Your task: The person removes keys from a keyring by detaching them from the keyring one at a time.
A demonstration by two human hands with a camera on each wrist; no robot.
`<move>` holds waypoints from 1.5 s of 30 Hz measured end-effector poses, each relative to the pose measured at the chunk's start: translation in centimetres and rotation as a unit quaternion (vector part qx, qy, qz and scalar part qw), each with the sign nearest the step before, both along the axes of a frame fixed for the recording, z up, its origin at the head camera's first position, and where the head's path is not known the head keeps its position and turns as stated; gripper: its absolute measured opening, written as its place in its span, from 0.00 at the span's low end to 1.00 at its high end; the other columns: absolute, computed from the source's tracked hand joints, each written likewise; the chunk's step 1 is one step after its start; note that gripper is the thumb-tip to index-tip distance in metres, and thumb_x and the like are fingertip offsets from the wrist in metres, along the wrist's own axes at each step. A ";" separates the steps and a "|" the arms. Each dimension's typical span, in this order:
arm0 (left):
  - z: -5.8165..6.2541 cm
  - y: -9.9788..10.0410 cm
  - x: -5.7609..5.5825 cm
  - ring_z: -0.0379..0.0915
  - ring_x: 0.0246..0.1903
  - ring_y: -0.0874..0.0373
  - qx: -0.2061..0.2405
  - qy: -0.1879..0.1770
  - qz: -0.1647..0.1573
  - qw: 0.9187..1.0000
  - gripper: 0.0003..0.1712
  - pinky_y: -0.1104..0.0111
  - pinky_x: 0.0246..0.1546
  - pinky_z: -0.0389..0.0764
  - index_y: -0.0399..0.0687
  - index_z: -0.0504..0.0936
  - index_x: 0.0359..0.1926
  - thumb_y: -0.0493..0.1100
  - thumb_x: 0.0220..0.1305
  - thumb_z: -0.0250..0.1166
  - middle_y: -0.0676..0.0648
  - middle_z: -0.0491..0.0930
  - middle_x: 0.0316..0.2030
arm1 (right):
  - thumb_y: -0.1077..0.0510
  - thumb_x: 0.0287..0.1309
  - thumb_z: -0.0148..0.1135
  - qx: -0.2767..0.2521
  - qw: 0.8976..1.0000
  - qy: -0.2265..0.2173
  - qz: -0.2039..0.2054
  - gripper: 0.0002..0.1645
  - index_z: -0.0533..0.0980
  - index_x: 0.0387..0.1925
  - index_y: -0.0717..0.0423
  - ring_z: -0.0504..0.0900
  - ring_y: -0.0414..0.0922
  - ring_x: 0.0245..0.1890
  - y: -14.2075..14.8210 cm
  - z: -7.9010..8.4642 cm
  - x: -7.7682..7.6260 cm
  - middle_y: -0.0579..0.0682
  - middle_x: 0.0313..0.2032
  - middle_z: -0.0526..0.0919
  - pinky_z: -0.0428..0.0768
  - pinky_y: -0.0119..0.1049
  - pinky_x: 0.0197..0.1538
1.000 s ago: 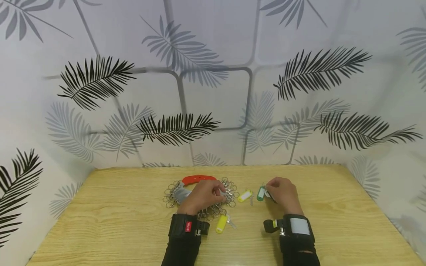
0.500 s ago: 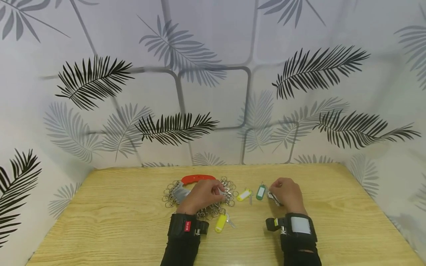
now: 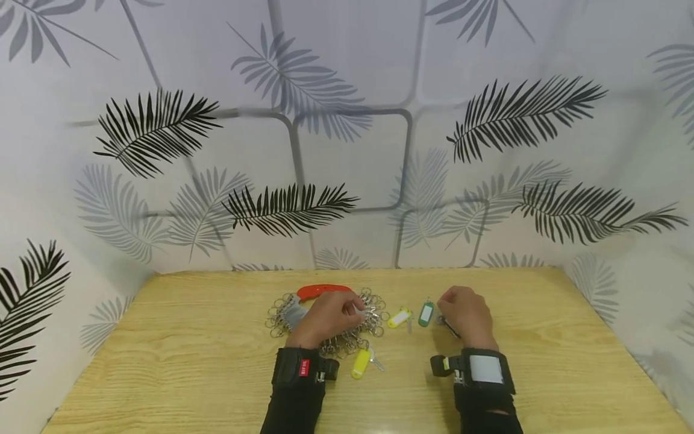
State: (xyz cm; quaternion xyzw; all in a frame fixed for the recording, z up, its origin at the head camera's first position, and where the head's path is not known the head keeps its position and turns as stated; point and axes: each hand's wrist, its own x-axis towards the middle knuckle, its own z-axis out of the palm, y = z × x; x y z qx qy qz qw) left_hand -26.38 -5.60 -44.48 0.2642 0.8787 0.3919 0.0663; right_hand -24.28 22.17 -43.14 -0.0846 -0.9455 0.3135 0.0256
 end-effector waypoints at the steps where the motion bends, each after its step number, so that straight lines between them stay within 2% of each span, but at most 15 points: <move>1: 0.0 0.0 0.0 0.72 0.32 0.58 0.000 0.000 0.000 1.000 0.10 0.63 0.34 0.75 0.44 0.83 0.46 0.41 0.66 0.63 0.52 0.76 0.32 | 0.58 0.58 0.60 0.003 1.000 0.001 0.014 0.10 0.81 0.34 0.62 0.77 0.49 0.28 -0.6 0.1 0.0 0.56 0.31 0.83 0.72 0.38 0.26; 4: -0.2 -0.2 0.1 0.72 0.32 0.58 -0.002 -0.001 0.002 1.000 0.10 0.63 0.34 0.75 0.44 0.82 0.45 0.41 0.66 0.63 0.52 0.76 0.32 | 0.55 0.57 0.65 0.011 0.996 -0.013 0.084 0.09 0.82 0.31 0.58 0.76 0.46 0.25 -2.9 0.0 -0.1 0.51 0.29 0.82 0.72 0.37 0.26; 6: -0.2 -0.2 0.1 0.72 0.31 0.57 -0.004 0.001 0.003 1.000 0.09 0.63 0.33 0.75 0.43 0.82 0.45 0.41 0.66 0.63 0.51 0.76 0.31 | 0.53 0.56 0.68 0.014 0.988 -0.032 0.153 0.11 0.81 0.25 0.56 0.73 0.42 0.22 -4.8 -0.2 0.0 0.46 0.23 0.79 0.69 0.34 0.24; 9: -0.3 -0.2 0.1 0.73 0.31 0.57 -0.006 0.003 0.003 1.000 0.09 0.64 0.32 0.75 0.43 0.82 0.45 0.41 0.66 0.62 0.51 0.77 0.31 | 0.51 0.53 0.70 0.007 0.970 -0.067 0.233 0.20 0.74 0.12 0.52 0.62 0.37 0.14 -7.3 -0.7 0.2 0.40 0.12 0.68 0.59 0.30 0.19; 11: -0.3 -0.2 0.2 0.73 0.30 0.57 -0.006 0.006 0.002 1.000 0.09 0.64 0.32 0.75 0.42 0.82 0.45 0.40 0.66 0.62 0.51 0.77 0.30 | 0.51 0.52 0.71 0.009 0.963 -0.076 0.260 0.26 0.69 0.07 0.50 0.55 0.36 0.12 -8.5 -1.0 0.3 0.38 0.09 0.60 0.53 0.29 0.18; 13: -0.3 -0.2 0.2 0.73 0.30 0.57 -0.009 0.009 0.002 1.000 0.09 0.65 0.32 0.75 0.43 0.82 0.45 0.40 0.66 0.62 0.51 0.77 0.30 | 0.54 0.50 0.71 0.021 0.962 -0.074 0.261 0.27 0.66 0.05 0.50 0.54 0.36 0.11 -9.4 -1.3 0.5 0.38 0.08 0.58 0.51 0.29 0.17; 17: -0.3 -0.2 0.1 0.73 0.29 0.58 -0.012 0.017 0.004 1.000 0.09 0.65 0.31 0.76 0.42 0.82 0.45 0.40 0.66 0.62 0.52 0.77 0.30 | 0.61 0.46 0.71 0.046 0.964 -0.075 0.249 0.18 0.74 0.09 0.51 0.61 0.38 0.13 -10.0 -1.4 0.6 0.40 0.10 0.66 0.56 0.30 0.18; 19: -0.2 -0.2 0.1 0.73 0.29 0.59 -0.013 0.018 0.005 1.000 0.09 0.65 0.31 0.76 0.43 0.83 0.45 0.40 0.66 0.62 0.52 0.77 0.30 | 0.62 0.44 0.70 0.055 0.962 -0.083 0.253 0.14 0.77 0.11 0.52 0.65 0.39 0.14 -10.0 -1.4 0.6 0.41 0.12 0.71 0.60 0.31 0.18; 25: -0.2 -0.3 0.0 0.72 0.30 0.59 -0.013 0.017 0.006 1.000 0.10 0.64 0.32 0.75 0.43 0.82 0.45 0.41 0.66 0.62 0.51 0.77 0.30 | 0.65 0.44 0.66 0.051 0.954 -0.092 0.282 0.10 0.78 0.13 0.52 0.70 0.41 0.16 -9.6 -1.4 0.3 0.43 0.15 0.76 0.67 0.32 0.20; 28: -0.2 -0.3 0.1 0.73 0.30 0.58 -0.013 0.018 0.007 1.000 0.09 0.65 0.32 0.75 0.43 0.82 0.45 0.40 0.66 0.62 0.51 0.77 0.30 | 0.65 0.47 0.63 0.026 0.955 -0.077 0.287 0.09 0.77 0.16 0.52 0.71 0.41 0.18 -9.2 -1.6 0.0 0.43 0.18 0.75 0.68 0.34 0.21; 31: -0.3 -0.3 0.1 0.73 0.30 0.58 -0.014 0.023 0.006 1.000 0.09 0.65 0.31 0.75 0.42 0.83 0.45 0.39 0.66 0.61 0.52 0.77 0.30 | 0.65 0.52 0.60 -0.011 0.952 -0.040 0.303 0.08 0.75 0.21 0.52 0.72 0.41 0.21 -8.7 -1.8 -0.5 0.43 0.21 0.75 0.70 0.35 0.25; 35: -0.3 -0.4 0.1 0.73 0.31 0.58 -0.020 0.021 -0.001 1.000 0.09 0.66 0.32 0.75 0.42 0.83 0.45 0.36 0.64 0.63 0.51 0.78 0.31 | 0.64 0.59 0.58 -0.100 0.943 -0.003 0.317 0.05 0.76 0.28 0.54 0.73 0.41 0.24 -8.1 -2.2 -1.0 0.44 0.25 0.77 0.73 0.36 0.29; 40: 0.0 -0.7 0.1 0.74 0.36 0.56 -0.021 -0.020 -0.034 0.999 0.14 0.65 0.36 0.76 0.44 0.82 0.47 0.37 0.58 0.70 0.47 0.79 0.37 | 0.63 0.63 0.56 -0.195 0.938 -0.009 0.286 0.05 0.77 0.32 0.58 0.74 0.43 0.27 -8.1 -2.4 -1.3 0.48 0.29 0.78 0.73 0.37 0.31; 43: 0.0 -0.5 -0.1 0.75 0.36 0.57 -0.025 -0.032 -0.049 0.998 0.15 0.65 0.36 0.76 0.46 0.83 0.45 0.39 0.56 0.72 0.46 0.80 0.37 | 0.63 0.64 0.56 -0.216 0.942 -0.008 0.258 0.05 0.78 0.34 0.59 0.75 0.44 0.33 -8.3 -2.4 -1.3 0.49 0.33 0.79 0.74 0.38 0.37; 45: -0.1 -0.3 -0.1 0.74 0.34 0.59 -0.029 -0.028 -0.045 0.998 0.14 0.66 0.35 0.76 0.48 0.83 0.44 0.39 0.56 0.72 0.49 0.80 0.35 | 0.62 0.65 0.57 -0.226 0.943 -0.010 0.242 0.05 0.78 0.35 0.58 0.76 0.44 0.37 -8.5 -2.3 -1.3 0.49 0.35 0.80 0.74 0.40 0.42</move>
